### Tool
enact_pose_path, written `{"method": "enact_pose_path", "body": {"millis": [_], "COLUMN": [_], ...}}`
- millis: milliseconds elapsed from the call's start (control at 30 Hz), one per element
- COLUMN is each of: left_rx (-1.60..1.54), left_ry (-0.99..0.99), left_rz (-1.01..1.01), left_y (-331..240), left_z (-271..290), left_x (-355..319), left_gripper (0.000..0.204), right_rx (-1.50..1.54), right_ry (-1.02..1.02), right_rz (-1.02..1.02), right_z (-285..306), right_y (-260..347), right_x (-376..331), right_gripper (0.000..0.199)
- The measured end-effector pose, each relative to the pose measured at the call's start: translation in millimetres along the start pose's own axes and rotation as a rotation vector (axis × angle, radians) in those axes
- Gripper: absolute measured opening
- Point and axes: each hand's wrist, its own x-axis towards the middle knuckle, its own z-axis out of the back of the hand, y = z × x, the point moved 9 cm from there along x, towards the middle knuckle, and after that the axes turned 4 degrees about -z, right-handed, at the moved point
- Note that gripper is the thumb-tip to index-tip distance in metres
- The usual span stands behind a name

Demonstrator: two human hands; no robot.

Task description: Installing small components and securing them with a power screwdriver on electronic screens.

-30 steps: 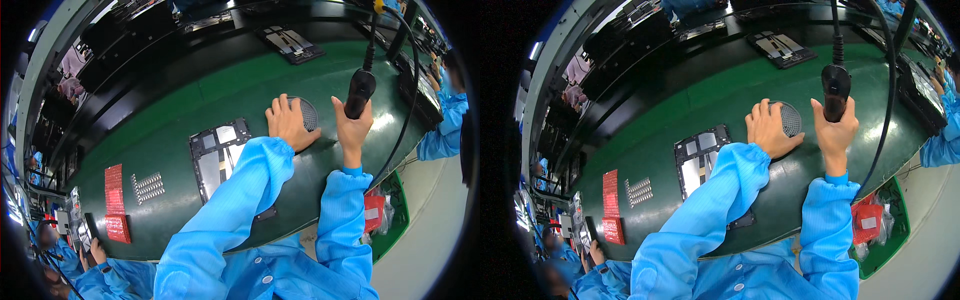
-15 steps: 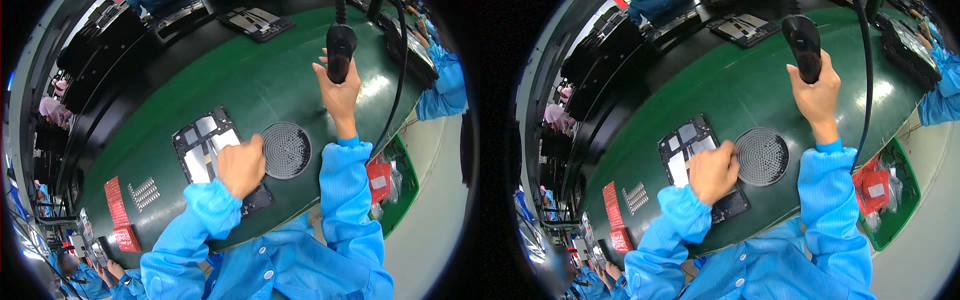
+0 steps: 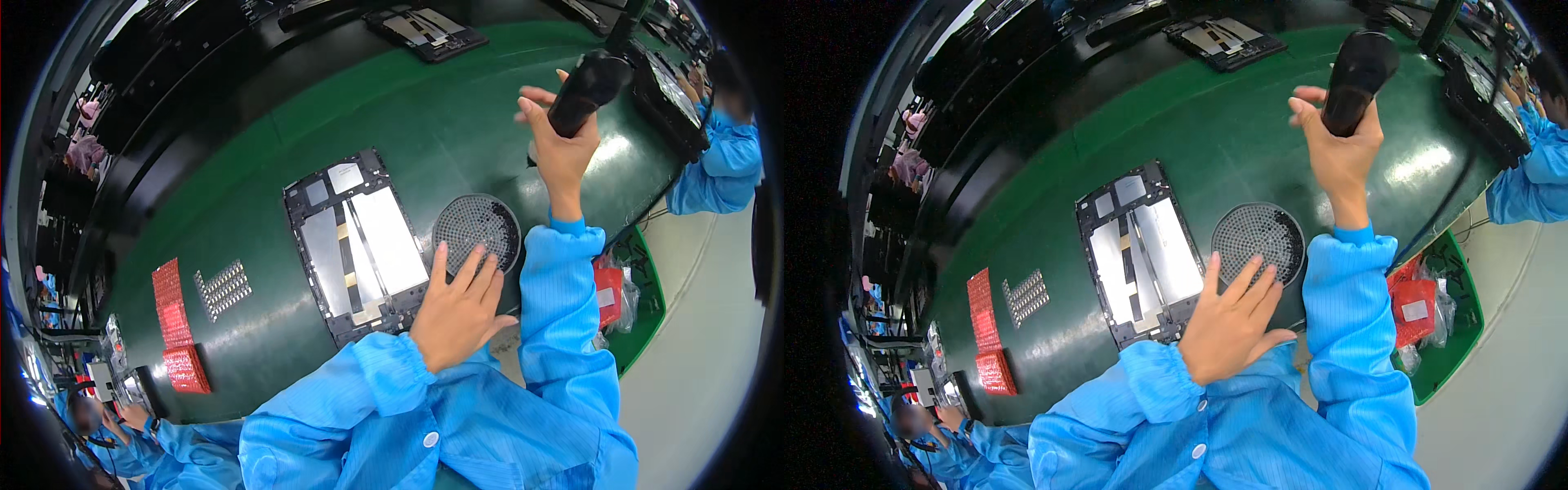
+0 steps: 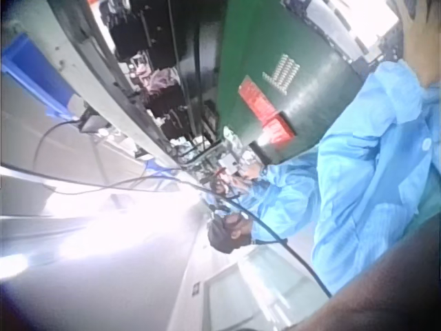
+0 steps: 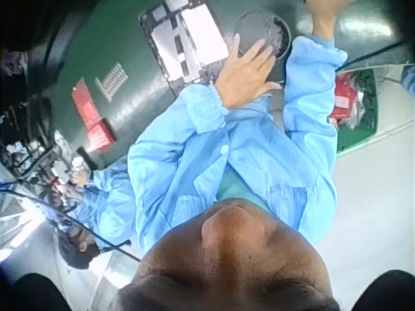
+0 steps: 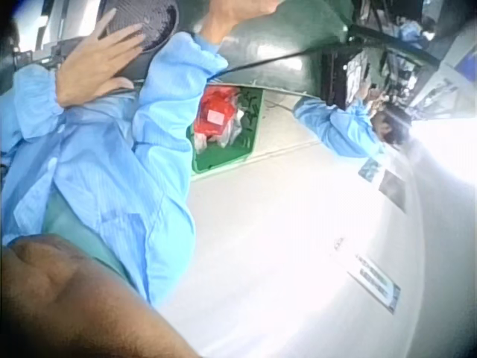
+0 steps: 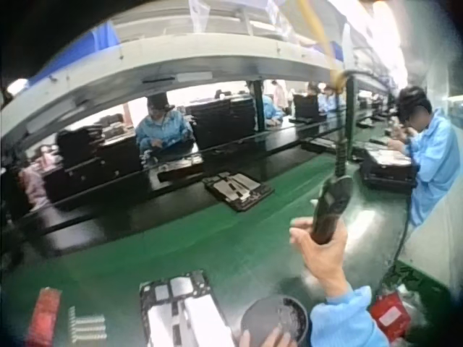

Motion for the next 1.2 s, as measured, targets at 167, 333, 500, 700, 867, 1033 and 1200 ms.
{"method": "enact_pose_path", "body": {"millis": [167,333,500,700,867,1033,1200], "left_rx": [-0.043,-0.060,-0.132,-0.072,-0.070,-0.031,-0.010], "left_ry": [-0.004,-0.162,-0.068,-0.102,-0.121,-0.132,-0.174], "left_rz": [0.105,0.316,0.306,0.296,0.311,0.379,0.413], "left_y": [38,90,78,65,53,49,48], "left_z": [36,71,47,46,42,38,47], "left_x": [-45,-121,-138,-134,-131,-134,-140], "left_gripper": [0.055,0.065,0.066,0.046,0.044,0.041,0.043], "right_rx": [0.267,0.407,0.391,0.356,0.308,0.302,0.279], "right_ry": [0.191,0.299,0.336,0.363,0.389,0.413,0.392], "right_rz": [-0.288,-0.371,-0.373,-0.381,-0.373,-0.373,-0.435], "right_z": [-25,-50,-61,-66,-65,-68,-77], "right_y": [30,35,30,26,25,24,30], "right_x": [-36,-62,-73,-76,-78,-83,-89], "right_gripper": [0.035,0.035,0.035,0.035,0.035,0.037,0.039]}}
